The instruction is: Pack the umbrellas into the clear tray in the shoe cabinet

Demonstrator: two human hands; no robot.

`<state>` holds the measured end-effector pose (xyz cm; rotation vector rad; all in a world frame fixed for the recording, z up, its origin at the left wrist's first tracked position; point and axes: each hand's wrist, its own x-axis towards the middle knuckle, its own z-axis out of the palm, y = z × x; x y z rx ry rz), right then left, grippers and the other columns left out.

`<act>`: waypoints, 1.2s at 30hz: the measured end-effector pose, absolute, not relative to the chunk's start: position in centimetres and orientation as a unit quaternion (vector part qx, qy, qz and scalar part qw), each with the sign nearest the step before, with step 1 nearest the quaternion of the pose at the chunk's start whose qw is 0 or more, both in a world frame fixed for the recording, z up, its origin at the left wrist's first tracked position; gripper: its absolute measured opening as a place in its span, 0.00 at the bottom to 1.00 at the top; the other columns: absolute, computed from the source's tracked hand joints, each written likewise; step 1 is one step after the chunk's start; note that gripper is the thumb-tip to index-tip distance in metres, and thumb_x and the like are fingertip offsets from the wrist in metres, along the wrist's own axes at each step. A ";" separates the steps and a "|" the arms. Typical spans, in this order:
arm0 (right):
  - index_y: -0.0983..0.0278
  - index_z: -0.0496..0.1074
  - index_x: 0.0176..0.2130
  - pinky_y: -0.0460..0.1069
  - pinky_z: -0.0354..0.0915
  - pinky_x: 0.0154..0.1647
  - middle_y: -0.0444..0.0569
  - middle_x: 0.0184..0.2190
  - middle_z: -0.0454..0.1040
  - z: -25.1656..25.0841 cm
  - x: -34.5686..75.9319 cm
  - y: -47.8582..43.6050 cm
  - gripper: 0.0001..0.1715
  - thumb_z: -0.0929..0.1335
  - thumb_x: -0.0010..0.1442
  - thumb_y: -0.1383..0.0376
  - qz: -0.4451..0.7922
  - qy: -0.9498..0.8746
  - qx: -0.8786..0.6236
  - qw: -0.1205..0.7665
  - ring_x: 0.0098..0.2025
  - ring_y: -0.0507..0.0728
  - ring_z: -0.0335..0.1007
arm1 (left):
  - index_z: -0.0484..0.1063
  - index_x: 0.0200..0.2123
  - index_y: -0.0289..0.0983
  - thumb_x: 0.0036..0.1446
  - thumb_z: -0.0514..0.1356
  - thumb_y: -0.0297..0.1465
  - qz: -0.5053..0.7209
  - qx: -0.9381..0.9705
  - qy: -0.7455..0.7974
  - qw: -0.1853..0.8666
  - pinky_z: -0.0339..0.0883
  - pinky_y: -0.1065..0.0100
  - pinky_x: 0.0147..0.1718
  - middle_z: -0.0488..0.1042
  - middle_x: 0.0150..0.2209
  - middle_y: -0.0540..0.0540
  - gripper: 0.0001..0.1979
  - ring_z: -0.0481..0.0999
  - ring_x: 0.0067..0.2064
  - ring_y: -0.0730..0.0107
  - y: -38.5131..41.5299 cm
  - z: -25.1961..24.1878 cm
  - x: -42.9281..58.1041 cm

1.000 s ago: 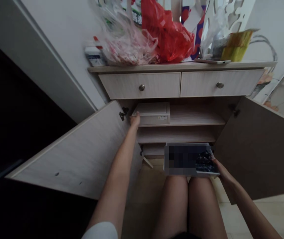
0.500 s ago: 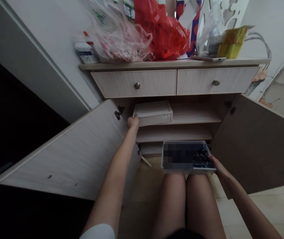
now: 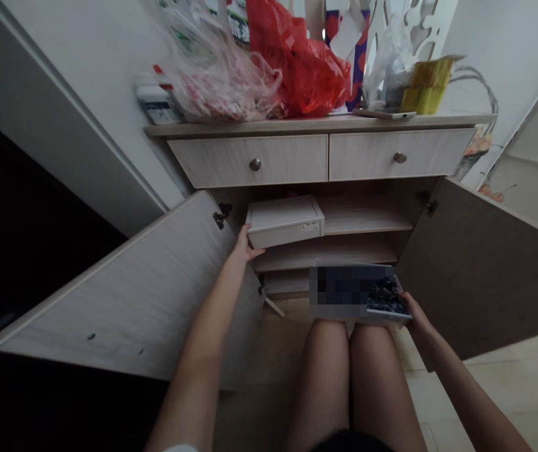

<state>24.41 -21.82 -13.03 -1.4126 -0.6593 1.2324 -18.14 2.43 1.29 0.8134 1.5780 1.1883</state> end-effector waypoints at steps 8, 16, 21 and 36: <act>0.57 0.72 0.34 0.54 0.71 0.28 0.47 0.27 0.78 -10.3 30.1 -21.5 0.19 0.66 0.50 0.47 0.446 -0.271 -0.604 0.602 0.30 0.62 0.75 | 0.68 0.55 0.39 0.62 0.50 0.44 0.491 0.261 0.595 0.580 0.74 0.48 0.46 0.75 0.38 0.40 0.24 0.78 0.42 0.55 -4.3 0.8 -22.4; 0.60 0.72 0.33 0.47 0.68 0.24 0.41 0.25 0.76 -7.9 29.2 -17.9 0.19 0.70 0.43 0.52 0.399 -0.201 -0.573 0.687 0.25 0.54 0.71 | 0.68 0.55 0.39 0.62 0.52 0.41 0.504 0.253 0.567 0.601 0.76 0.53 0.41 0.75 0.40 0.40 0.22 0.77 0.38 0.58 -8.9 -0.5 -21.5; 0.62 0.75 0.35 0.46 0.67 0.23 0.42 0.28 0.78 -7.2 28.2 -17.8 0.18 0.72 0.43 0.56 0.409 -0.177 -0.561 0.698 0.27 0.54 0.72 | 0.67 0.56 0.39 0.61 0.54 0.39 0.514 0.246 0.559 0.603 0.76 0.57 0.37 0.74 0.40 0.41 0.22 0.75 0.34 0.63 -9.9 -0.3 -20.6; 0.60 0.75 0.38 0.49 0.70 0.28 0.47 0.33 0.80 -5.0 26.5 -16.0 0.15 0.70 0.51 0.57 0.493 -0.256 -0.546 0.627 0.34 0.60 0.78 | 0.65 0.59 0.41 0.61 0.54 0.43 0.515 0.234 0.563 0.602 0.76 0.60 0.36 0.73 0.51 0.40 0.25 0.76 0.38 0.62 -11.1 -1.5 -17.8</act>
